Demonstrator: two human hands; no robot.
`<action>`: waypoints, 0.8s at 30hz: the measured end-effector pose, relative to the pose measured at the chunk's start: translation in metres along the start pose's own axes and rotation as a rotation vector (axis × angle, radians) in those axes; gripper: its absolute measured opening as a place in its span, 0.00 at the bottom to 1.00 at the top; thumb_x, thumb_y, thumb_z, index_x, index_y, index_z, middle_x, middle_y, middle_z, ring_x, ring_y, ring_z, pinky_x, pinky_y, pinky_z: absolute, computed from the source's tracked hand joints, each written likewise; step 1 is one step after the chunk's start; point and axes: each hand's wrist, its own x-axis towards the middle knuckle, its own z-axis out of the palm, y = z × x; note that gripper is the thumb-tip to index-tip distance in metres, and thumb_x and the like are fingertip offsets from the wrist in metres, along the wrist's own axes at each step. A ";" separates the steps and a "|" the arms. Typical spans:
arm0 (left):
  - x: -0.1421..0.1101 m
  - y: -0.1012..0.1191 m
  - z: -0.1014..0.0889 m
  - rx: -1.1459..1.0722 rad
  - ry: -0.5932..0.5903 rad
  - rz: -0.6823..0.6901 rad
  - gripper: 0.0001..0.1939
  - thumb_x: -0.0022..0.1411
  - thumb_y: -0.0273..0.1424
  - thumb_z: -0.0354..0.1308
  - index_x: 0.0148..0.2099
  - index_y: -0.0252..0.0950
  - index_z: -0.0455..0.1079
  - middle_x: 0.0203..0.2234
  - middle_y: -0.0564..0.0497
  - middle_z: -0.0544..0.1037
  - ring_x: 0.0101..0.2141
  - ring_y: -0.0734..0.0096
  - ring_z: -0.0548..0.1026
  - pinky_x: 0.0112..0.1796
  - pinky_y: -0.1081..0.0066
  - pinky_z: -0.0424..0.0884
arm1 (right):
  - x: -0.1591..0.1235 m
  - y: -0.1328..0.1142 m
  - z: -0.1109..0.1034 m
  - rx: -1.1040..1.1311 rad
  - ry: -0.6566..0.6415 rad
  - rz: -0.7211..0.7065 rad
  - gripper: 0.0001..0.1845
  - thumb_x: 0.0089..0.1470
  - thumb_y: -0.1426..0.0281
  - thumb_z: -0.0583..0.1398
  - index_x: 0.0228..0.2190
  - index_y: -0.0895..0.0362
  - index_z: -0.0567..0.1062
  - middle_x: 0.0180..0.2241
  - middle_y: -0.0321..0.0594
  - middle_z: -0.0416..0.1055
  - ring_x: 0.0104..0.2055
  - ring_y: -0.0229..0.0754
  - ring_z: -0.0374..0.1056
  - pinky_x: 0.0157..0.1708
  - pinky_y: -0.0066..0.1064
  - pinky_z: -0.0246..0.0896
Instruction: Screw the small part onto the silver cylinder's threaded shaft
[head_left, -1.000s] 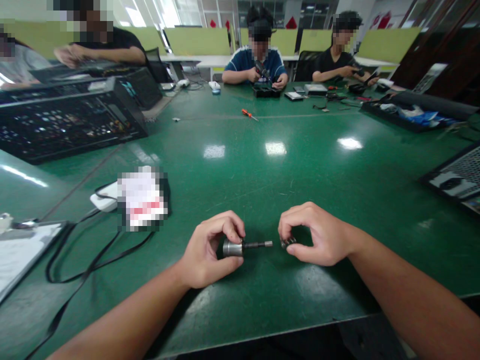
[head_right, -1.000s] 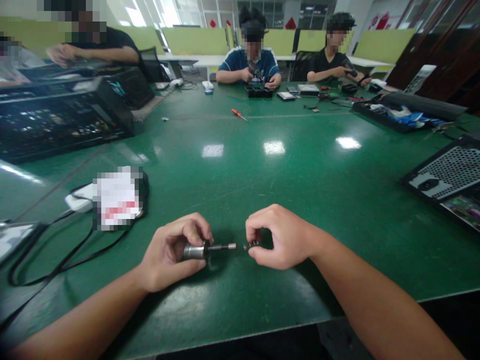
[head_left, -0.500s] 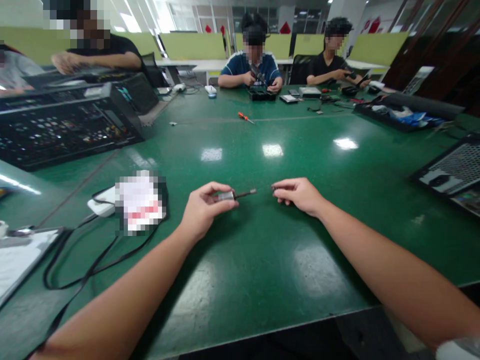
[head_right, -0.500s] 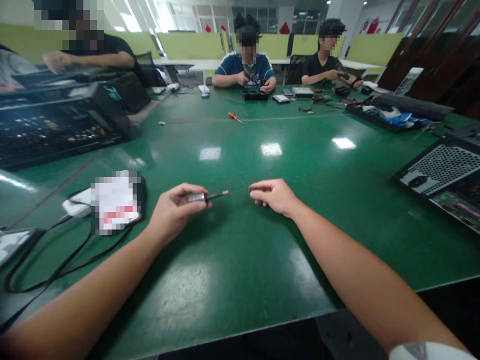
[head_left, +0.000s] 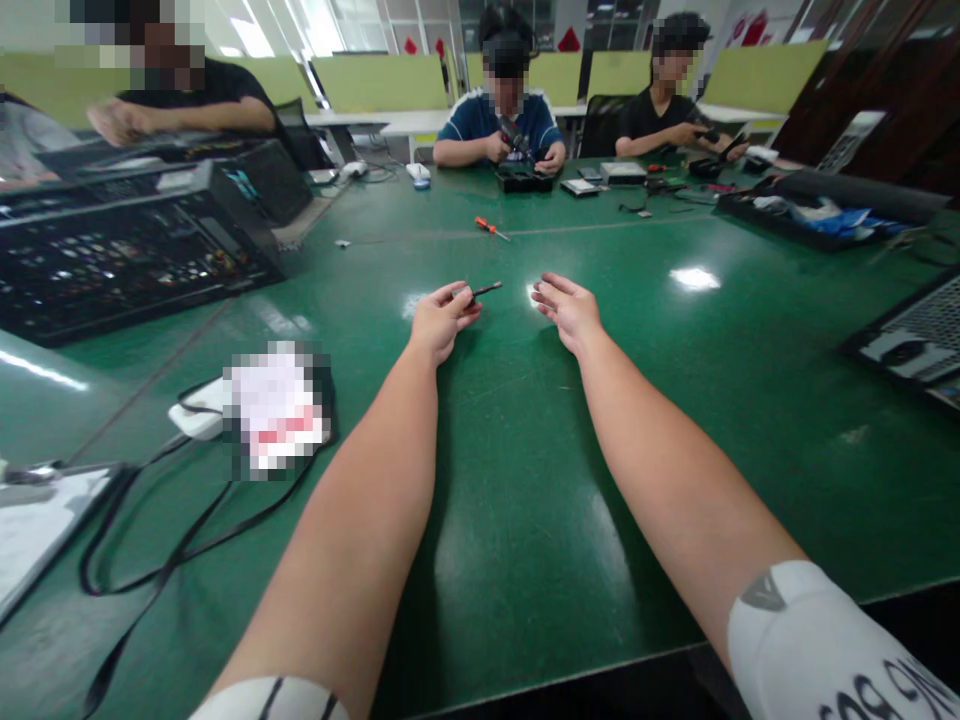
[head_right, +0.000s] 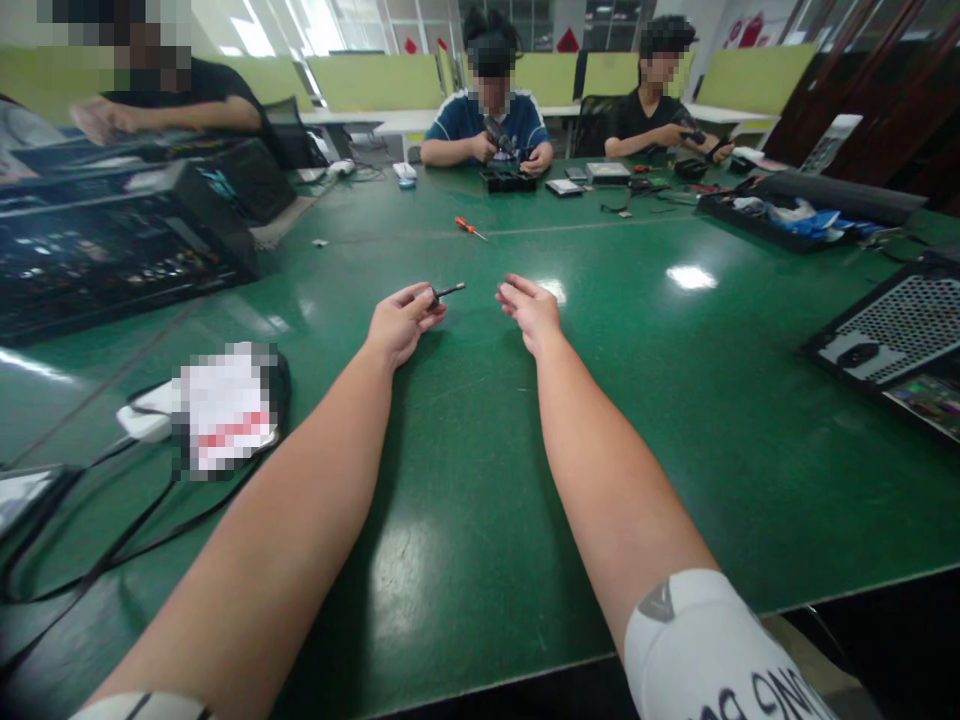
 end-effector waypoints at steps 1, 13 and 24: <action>0.000 -0.001 0.000 0.002 -0.019 0.000 0.13 0.62 0.26 0.68 0.49 0.34 0.75 0.33 0.49 0.80 0.33 0.72 0.81 0.47 0.64 0.79 | 0.000 0.003 0.006 0.004 -0.015 0.005 0.12 0.56 0.70 0.66 0.44 0.53 0.79 0.42 0.39 0.81 0.44 0.38 0.78 0.44 0.31 0.72; -0.006 0.001 0.004 0.037 -0.162 -0.030 0.15 0.58 0.24 0.70 0.48 0.32 0.77 0.37 0.46 0.82 0.33 0.70 0.82 0.45 0.63 0.80 | -0.007 0.009 0.023 -0.008 -0.070 0.002 0.09 0.58 0.69 0.67 0.42 0.54 0.77 0.42 0.39 0.80 0.40 0.38 0.79 0.45 0.33 0.73; -0.016 0.002 0.011 0.060 -0.253 -0.007 0.25 0.44 0.21 0.76 0.47 0.33 0.79 0.39 0.47 0.83 0.36 0.68 0.82 0.45 0.62 0.81 | -0.018 0.006 0.029 -0.169 -0.162 -0.018 0.13 0.53 0.64 0.71 0.36 0.56 0.76 0.33 0.38 0.78 0.37 0.40 0.76 0.40 0.33 0.71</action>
